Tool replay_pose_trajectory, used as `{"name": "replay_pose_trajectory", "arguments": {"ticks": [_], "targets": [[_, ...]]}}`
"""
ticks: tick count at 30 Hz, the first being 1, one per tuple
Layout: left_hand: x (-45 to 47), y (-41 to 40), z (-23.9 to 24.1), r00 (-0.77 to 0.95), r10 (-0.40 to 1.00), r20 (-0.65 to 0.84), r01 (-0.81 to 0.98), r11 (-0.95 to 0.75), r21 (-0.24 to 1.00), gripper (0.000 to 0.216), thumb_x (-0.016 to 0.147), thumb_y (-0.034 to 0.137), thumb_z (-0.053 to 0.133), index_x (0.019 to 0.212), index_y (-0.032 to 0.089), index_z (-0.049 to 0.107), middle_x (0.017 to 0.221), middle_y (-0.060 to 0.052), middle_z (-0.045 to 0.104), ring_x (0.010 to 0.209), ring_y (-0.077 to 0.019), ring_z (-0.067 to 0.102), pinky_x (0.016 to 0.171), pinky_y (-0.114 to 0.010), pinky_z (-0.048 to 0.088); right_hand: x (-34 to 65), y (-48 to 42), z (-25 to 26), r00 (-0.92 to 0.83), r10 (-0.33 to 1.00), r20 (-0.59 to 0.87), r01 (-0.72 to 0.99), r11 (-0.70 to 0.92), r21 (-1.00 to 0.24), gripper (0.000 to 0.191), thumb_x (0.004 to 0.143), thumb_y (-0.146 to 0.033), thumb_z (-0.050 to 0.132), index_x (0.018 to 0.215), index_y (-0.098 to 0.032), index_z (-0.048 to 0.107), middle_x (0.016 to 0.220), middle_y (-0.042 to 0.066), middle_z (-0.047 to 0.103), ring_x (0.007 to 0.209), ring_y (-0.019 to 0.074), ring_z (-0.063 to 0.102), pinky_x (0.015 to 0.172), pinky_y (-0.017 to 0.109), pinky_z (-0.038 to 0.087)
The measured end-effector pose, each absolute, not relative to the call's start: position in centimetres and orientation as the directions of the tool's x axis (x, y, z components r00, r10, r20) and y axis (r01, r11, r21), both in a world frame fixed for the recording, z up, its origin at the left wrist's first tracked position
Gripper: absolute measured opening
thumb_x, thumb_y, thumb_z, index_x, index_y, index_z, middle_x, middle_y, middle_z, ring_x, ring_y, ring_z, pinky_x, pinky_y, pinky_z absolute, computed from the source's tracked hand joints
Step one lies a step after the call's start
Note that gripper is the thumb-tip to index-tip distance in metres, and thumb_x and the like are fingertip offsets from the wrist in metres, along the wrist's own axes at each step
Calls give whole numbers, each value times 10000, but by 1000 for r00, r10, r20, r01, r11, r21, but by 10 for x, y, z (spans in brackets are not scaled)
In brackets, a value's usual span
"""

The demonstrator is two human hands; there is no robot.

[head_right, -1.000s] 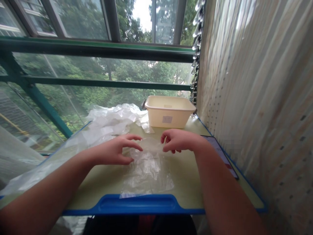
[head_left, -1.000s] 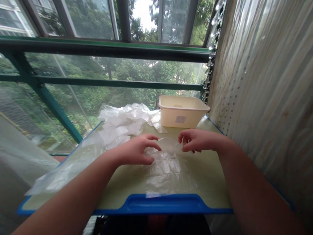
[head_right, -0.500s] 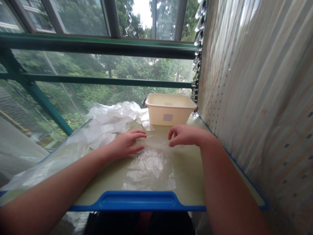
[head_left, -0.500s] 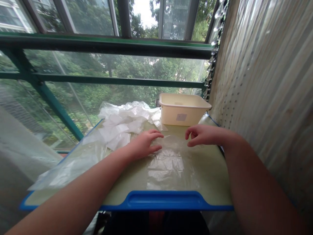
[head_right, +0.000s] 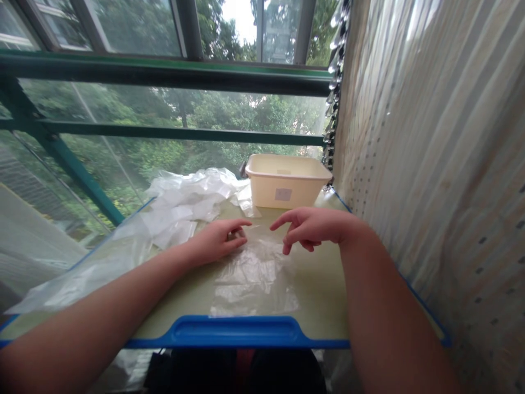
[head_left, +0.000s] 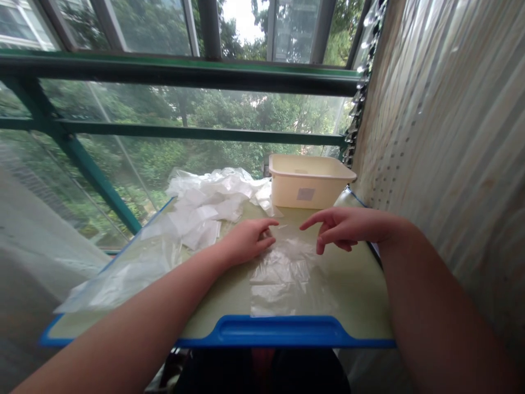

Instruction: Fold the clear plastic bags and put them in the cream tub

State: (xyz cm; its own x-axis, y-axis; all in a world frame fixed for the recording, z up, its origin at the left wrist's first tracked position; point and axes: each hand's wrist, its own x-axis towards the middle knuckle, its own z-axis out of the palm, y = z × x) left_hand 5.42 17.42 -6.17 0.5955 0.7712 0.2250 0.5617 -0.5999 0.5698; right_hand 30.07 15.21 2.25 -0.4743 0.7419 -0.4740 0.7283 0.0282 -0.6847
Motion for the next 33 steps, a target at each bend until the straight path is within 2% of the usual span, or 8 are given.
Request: {"name": "replay_pose_trajectory", "arguments": {"ticks": [5,10,13,15,18,22,28,33], "targets": [[51,180,-61,539,824,176,637,-535,555,332,788,404,471,1002,188,605,646,3,591,588,-133,527,557,-238,383,310,166,6,-343,826,-447,875,108,-473,392,629,-388,647,976,-210,599,843,36,612,609,115,522,482,202,383],[47,179,-53,457,858,237,670,-507,543,421,794,459,461,1103,185,546,811,-35,628,666,-160,561,622,-280,433,305,171,-7,-319,750,-579,926,116,-360,375,591,-473,650,840,-195,610,695,18,598,544,116,506,464,217,361],[46,171,-47,482,755,443,661,-646,382,390,793,398,500,1126,199,539,989,-75,592,861,-200,547,771,-336,438,299,172,-11,-336,762,-553,925,155,-348,382,595,-522,630,767,-181,608,618,14,574,528,120,492,459,221,346],[47,166,-44,575,652,494,619,-742,259,311,796,349,515,1068,213,584,1017,-78,573,944,-213,513,830,-350,419,296,174,-14,-346,781,-520,922,178,-345,398,593,-546,621,743,-178,605,587,11,559,513,122,482,450,228,336],[50,161,-45,708,566,422,560,-814,152,248,807,327,509,1002,233,629,1007,-71,578,939,-212,507,819,-350,424,291,177,-19,-355,807,-473,919,208,-334,415,592,-574,608,728,-182,608,593,11,565,506,128,482,446,237,327],[57,159,-52,769,526,362,540,-838,70,308,797,397,516,1051,256,621,1157,-76,537,1034,-248,464,888,-396,390,286,180,-23,-347,854,-388,928,254,-271,413,579,-578,614,713,-188,623,644,18,601,561,145,505,469,244,317],[65,154,-57,777,553,300,540,-831,134,377,796,468,492,1096,259,585,1095,-65,570,983,-234,492,873,-383,397,283,180,-26,-320,869,-378,939,240,-244,498,500,-633,643,725,-189,614,683,22,620,603,165,528,479,248,321],[57,160,-49,577,727,372,652,-685,325,389,838,465,403,1077,201,561,1081,-82,575,957,-220,527,825,-344,421,288,177,-17,-363,865,-345,889,211,-407,528,571,-633,610,879,-204,610,837,35,640,714,177,567,547,238,379]]}}
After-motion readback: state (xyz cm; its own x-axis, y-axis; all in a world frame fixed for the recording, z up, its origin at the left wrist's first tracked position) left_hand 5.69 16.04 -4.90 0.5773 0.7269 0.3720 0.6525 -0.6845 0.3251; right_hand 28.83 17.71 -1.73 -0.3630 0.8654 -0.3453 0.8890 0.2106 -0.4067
